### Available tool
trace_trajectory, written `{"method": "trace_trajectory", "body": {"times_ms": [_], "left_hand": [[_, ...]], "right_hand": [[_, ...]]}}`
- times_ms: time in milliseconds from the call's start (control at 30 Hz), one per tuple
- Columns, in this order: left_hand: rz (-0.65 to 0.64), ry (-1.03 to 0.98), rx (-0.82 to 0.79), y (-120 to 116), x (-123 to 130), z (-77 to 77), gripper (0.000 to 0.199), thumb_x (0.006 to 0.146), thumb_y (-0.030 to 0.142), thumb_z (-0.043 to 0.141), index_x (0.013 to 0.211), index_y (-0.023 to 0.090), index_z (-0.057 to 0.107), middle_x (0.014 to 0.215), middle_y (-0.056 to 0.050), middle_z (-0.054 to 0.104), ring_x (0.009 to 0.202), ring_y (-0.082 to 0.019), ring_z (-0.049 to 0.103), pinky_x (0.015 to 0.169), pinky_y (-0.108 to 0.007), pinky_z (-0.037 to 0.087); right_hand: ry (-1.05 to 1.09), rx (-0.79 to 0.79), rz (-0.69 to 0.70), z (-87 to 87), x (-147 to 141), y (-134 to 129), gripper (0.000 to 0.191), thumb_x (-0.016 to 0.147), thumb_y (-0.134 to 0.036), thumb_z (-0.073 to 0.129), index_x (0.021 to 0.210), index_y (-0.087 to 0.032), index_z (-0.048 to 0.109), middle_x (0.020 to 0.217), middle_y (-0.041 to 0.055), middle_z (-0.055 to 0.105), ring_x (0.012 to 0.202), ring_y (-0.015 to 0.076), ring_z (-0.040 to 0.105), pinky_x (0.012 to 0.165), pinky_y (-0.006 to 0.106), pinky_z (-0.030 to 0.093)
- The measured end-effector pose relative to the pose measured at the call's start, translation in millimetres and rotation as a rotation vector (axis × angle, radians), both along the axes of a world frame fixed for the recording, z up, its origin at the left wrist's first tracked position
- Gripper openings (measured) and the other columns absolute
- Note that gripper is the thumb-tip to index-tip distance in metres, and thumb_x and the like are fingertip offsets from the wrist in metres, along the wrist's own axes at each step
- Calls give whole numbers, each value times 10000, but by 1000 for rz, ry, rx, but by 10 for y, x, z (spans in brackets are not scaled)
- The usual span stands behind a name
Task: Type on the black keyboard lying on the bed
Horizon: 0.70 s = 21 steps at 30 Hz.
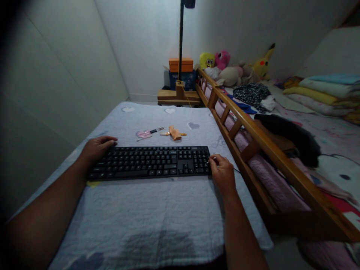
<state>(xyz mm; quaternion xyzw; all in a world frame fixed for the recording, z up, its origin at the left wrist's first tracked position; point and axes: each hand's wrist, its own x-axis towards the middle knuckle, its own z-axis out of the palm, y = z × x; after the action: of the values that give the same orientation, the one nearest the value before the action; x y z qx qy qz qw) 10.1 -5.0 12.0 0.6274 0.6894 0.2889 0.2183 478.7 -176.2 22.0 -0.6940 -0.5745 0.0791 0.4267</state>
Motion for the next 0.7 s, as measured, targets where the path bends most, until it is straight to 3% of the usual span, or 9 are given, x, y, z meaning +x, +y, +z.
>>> {"method": "trace_trajectory", "body": {"times_ms": [700], "left_hand": [[10, 27, -11, 3, 28, 37, 499, 685, 494, 589, 1019, 184, 791, 1042, -66, 799, 974, -295, 691, 960, -390, 524]], "right_hand": [[5, -4, 94, 19, -100, 3, 182, 891, -369, 590, 840, -237, 705, 865, 64, 729, 858, 260, 659, 833, 385, 480]]}}
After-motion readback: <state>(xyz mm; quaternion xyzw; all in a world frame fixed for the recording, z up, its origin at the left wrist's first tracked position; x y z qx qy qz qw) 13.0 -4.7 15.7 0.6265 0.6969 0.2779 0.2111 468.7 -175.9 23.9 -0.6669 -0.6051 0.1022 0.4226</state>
